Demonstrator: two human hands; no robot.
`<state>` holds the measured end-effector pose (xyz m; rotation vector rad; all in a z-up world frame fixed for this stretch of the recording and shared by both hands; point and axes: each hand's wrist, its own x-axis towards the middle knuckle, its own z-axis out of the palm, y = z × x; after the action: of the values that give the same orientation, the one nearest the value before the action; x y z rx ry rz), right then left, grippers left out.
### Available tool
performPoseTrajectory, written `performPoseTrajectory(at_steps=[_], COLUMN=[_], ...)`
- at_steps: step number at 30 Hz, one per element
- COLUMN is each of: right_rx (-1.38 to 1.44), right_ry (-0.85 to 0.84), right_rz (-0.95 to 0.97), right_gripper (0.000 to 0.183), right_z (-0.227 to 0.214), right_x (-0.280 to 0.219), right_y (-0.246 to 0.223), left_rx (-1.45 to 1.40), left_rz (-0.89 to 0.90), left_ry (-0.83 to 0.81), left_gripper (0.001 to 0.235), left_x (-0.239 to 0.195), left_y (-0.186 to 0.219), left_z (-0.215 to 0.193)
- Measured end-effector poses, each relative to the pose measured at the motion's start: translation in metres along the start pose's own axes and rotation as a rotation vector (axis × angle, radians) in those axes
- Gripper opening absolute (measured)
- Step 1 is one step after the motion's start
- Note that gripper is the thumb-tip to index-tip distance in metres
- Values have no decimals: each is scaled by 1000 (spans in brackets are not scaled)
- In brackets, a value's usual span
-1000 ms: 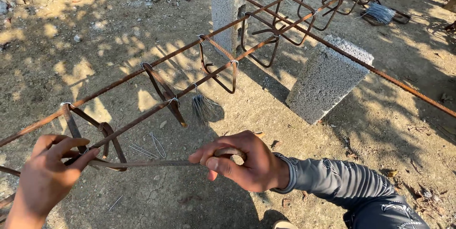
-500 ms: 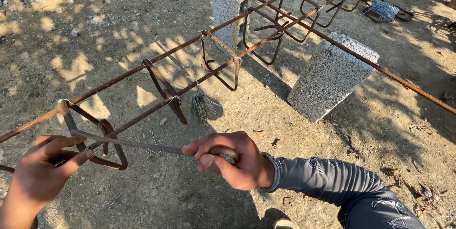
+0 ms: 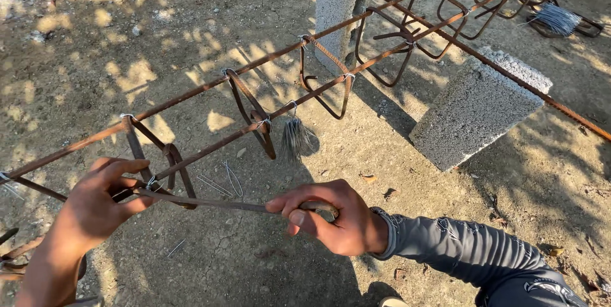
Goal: Tying rebar stirrups to longitudinal bars using wire and a twisting tool
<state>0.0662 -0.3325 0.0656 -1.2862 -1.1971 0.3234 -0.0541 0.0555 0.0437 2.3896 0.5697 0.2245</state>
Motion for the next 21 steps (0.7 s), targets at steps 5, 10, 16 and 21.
performPoseTrajectory(at_steps=[5,10,16,21], right_rx=[-28,-52,148,335], right_ry=[-58,-89,58,310], right_rz=[-2,10,343,268], right_gripper=[5,14,41,28], right_z=[21,27,37,68], right_x=[9,17,20,21], right_y=[-1,3,48,32], left_rx=[63,43,-35,83], left_rz=[267,226,83,302], left_ry=[54,23,4,79], left_gripper=[67,67,60,59], left_x=[0,-6,-43,-56], left_y=[-40,-44,-5,-51], left_z=[-13,-20,-41,-41])
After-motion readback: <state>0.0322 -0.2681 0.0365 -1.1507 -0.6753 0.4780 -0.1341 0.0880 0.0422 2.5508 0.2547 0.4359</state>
